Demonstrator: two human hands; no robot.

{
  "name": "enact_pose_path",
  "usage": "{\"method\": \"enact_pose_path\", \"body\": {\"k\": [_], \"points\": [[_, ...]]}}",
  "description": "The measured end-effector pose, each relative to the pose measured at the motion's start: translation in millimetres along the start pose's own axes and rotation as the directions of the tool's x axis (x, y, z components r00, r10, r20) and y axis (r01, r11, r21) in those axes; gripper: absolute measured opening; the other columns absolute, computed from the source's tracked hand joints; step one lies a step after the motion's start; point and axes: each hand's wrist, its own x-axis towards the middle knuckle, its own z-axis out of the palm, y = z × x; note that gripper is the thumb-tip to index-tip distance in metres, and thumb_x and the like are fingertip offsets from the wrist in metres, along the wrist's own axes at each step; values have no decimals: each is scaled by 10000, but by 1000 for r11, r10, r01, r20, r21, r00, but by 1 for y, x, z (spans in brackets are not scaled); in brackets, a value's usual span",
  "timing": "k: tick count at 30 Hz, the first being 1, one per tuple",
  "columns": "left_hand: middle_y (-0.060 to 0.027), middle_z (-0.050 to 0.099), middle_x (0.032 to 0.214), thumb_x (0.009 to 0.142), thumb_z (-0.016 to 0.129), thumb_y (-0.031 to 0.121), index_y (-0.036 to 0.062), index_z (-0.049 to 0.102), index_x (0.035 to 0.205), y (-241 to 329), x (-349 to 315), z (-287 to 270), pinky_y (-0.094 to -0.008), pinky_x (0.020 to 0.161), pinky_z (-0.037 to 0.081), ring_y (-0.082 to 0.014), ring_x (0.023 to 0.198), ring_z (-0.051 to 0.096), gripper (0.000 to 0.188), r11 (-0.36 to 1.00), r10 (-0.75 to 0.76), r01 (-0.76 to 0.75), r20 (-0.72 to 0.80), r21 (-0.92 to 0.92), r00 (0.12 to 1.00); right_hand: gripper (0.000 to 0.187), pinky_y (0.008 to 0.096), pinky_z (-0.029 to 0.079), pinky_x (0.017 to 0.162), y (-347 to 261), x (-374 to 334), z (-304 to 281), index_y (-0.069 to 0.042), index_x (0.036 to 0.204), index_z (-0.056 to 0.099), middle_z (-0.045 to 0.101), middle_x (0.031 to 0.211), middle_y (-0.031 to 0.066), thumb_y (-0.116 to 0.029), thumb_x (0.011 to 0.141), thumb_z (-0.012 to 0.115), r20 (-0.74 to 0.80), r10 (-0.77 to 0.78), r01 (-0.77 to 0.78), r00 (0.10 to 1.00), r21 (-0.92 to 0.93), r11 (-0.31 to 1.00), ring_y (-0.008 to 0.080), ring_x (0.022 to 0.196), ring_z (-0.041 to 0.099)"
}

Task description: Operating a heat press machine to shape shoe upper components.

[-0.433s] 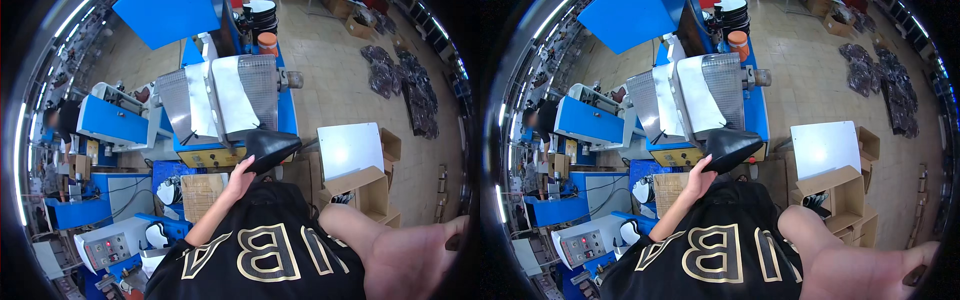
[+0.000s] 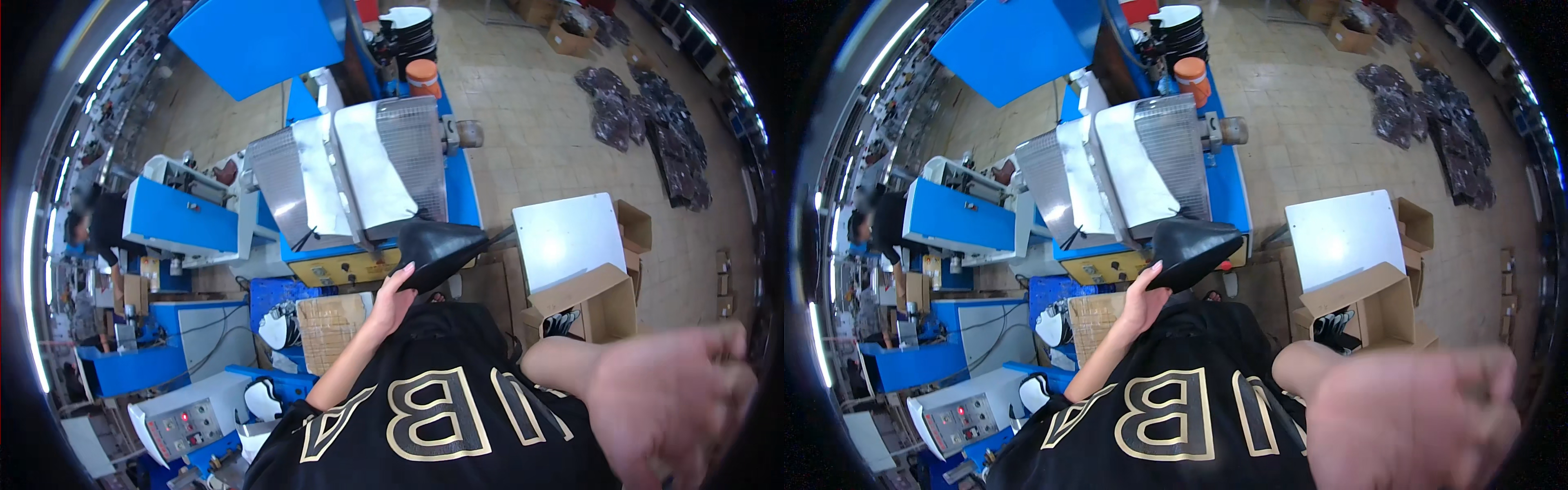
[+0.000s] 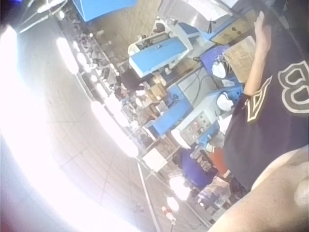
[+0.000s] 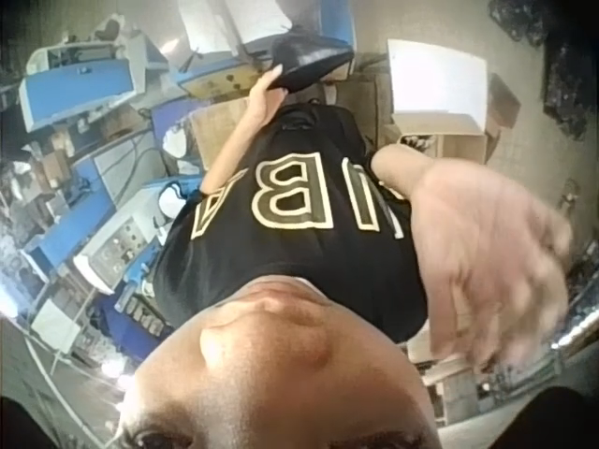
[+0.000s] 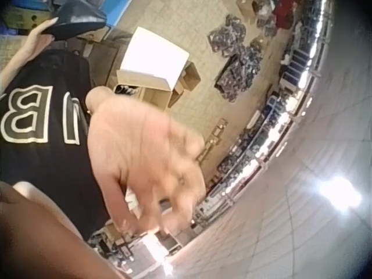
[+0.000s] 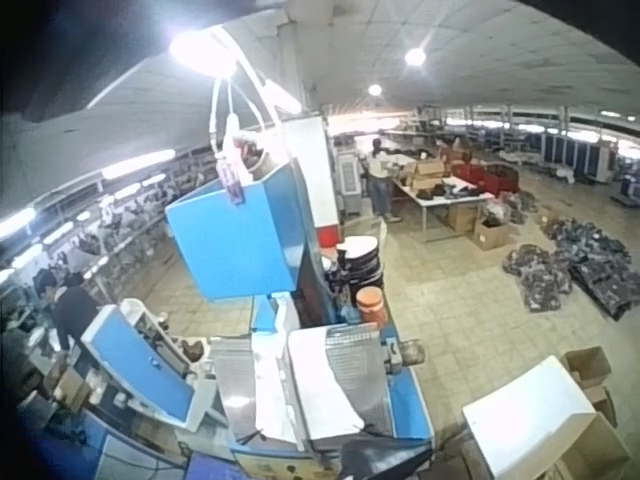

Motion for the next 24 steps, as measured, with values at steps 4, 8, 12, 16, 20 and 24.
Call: {"method": "enact_pose_path", "body": {"k": [4, 8, 12, 16, 20, 24], "points": [[-11, 597, 1022, 875, 634, 391, 95, 600, 1065, 8, -7, 10, -282, 807, 376, -127, 902, 508, 353, 999, 50, -50, -8, 8, 999, 254, 370, 407, 654, 26, -60, -32, -71, 888, 549, 571, 829, 55, -313, 921, 621, 122, 284, -250, 951, -234, 940, 201, 684, 551], [-20, 601, 1039, 874, 640, 355, 67, 587, 1133, 6, -4, -8, -289, 834, 383, -146, 935, 517, 391, 995, 73, -69, -71, 67, 995, 120, 264, 491, 668, 11, -140, -25, -5, 781, 595, 638, 723, 50, 3, 844, 698, -51, 943, -920, 330, -243, 308, 122, 693, 614], [-44, 599, 1143, 891, 633, 292, 33, 569, 1191, 8, -11, 3, -273, 925, 366, -136, 1055, 526, 401, 936, 329, -325, -11, 132, 944, 48, 251, 535, 728, -1, -208, -28, 40, 858, 643, 699, 836, 93, 10, 864, 680, 27, 999, -983, -38, -178, -33, 125, 771, 672], [-116, 545, 1247, 916, 597, 220, -39, 450, 1322, 19, -29, 19, -324, 1021, 356, -195, 1167, 498, 503, 765, 479, -509, 181, 394, 859, 125, 265, 534, 799, 7, -225, -21, 52, 971, 619, 701, 862, 104, -68, 940, 611, 135, 976, -981, -169, -116, -154, 135, 813, 675], [-201, 506, 1271, 863, 666, 205, -64, 423, 1329, 24, -32, 34, -378, 1043, 356, -310, 1175, 516, 589, 412, 575, -716, 448, 564, 684, 168, 236, 493, 803, 23, -232, -14, 9, 988, 612, 706, 923, 84, -149, 986, 557, 219, 959, -979, -179, -137, -151, 122, 882, 666], [-223, 425, 1437, 825, 693, 266, -18, 423, 1396, 37, -25, 43, -491, 1136, 240, -345, 1357, 387, 692, 16, 450, -790, 702, 612, 553, 465, 309, 406, 1024, 26, -236, -12, -6, 1326, 452, 550, 1296, 107, -372, 1054, 359, 190, 859, -856, -475, 128, -501, 140, 1200, 515]]}}
